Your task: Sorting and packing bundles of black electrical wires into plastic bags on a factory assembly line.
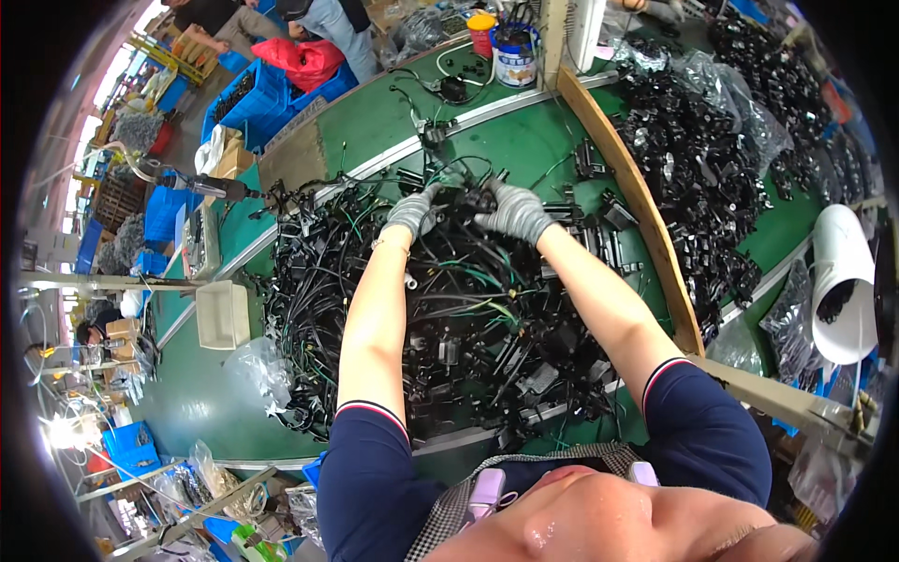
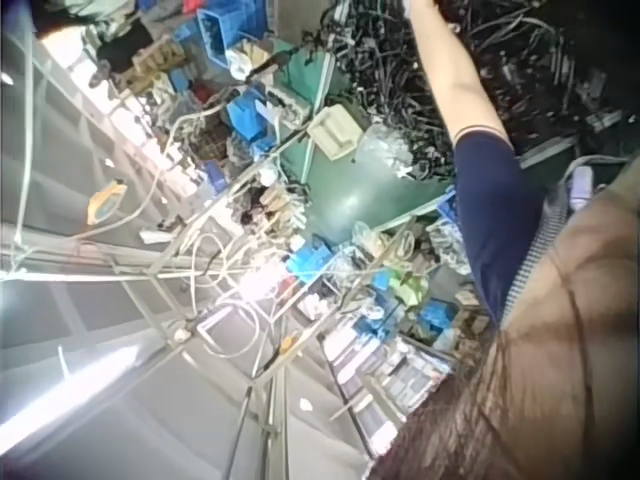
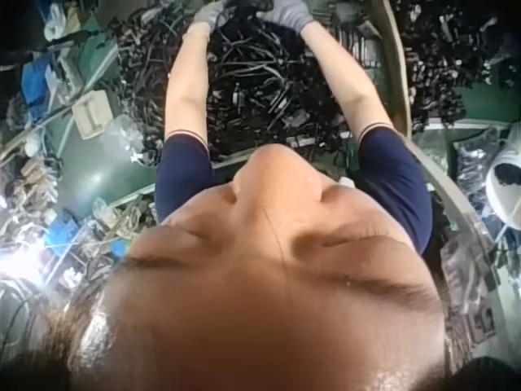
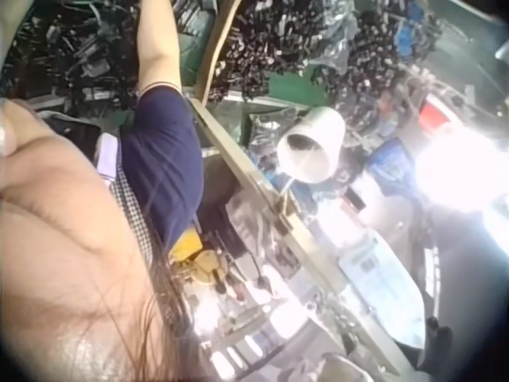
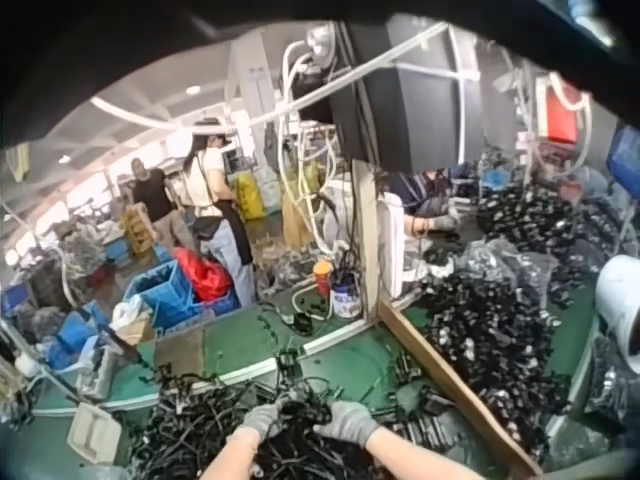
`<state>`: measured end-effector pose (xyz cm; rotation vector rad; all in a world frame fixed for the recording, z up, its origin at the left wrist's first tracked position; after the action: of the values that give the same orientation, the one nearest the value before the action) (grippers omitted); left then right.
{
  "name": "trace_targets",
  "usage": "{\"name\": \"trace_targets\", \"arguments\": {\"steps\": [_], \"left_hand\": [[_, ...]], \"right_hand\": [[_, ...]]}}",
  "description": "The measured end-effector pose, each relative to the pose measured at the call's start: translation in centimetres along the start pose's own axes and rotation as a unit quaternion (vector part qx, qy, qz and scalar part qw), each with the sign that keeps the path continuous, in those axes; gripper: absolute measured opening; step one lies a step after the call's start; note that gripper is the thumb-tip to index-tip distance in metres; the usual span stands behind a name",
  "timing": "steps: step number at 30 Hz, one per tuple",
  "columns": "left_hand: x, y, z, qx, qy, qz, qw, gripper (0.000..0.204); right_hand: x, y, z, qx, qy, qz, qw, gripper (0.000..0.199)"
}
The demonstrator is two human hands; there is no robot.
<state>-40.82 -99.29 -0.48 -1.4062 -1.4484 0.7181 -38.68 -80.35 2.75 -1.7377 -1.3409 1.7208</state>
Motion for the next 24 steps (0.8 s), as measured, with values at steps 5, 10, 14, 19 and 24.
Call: {"name": "trace_targets", "arguments": {"steps": [5, 10, 14, 19, 24], "left_hand": [[0.3, 0.9, -2.0, -0.045, -0.052, 0.095, 0.993, 0.044], [1.9, 1.7, -5.2, 0.054, -0.02, 0.062, 0.996, 0.044], [-0.8, 5.2, -7.2, 0.031, -0.114, 0.009, 0.993, 0.042], [2.9, 3.1, -12.9, 0.024, 0.015, 0.077, 0.997, 0.042], [3.7, 5.4, -17.5, -0.027, 0.017, 0.148, 0.989, 0.047]], "right_hand": [[-2.5, 1.7, -3.6, -0.02, 0.003, -0.014, 1.0, 0.067], [-2.3, 1.3, -4.7, -0.014, 0.013, -0.007, 1.0, 0.073], [-3.5, 2.1, -4.7, -0.008, -0.029, 0.005, 1.0, 0.076], [-4.9, 3.1, -6.8, -0.07, -0.063, 0.022, 0.995, 0.078], [-6.6, 4.5, -10.1, -0.091, -0.135, 0.01, 0.987, 0.079]]}}
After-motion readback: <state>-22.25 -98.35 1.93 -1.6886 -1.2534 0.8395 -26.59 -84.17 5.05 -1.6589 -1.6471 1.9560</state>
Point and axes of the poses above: each hand's wrist, its own z-axis towards the middle knuckle, its own y-axis out of the palm, x = y × z, the point moved 7 cm from there along z, towards the middle knuckle, and after that the axes turned 1 degree about -y, right-handed, at the moved point
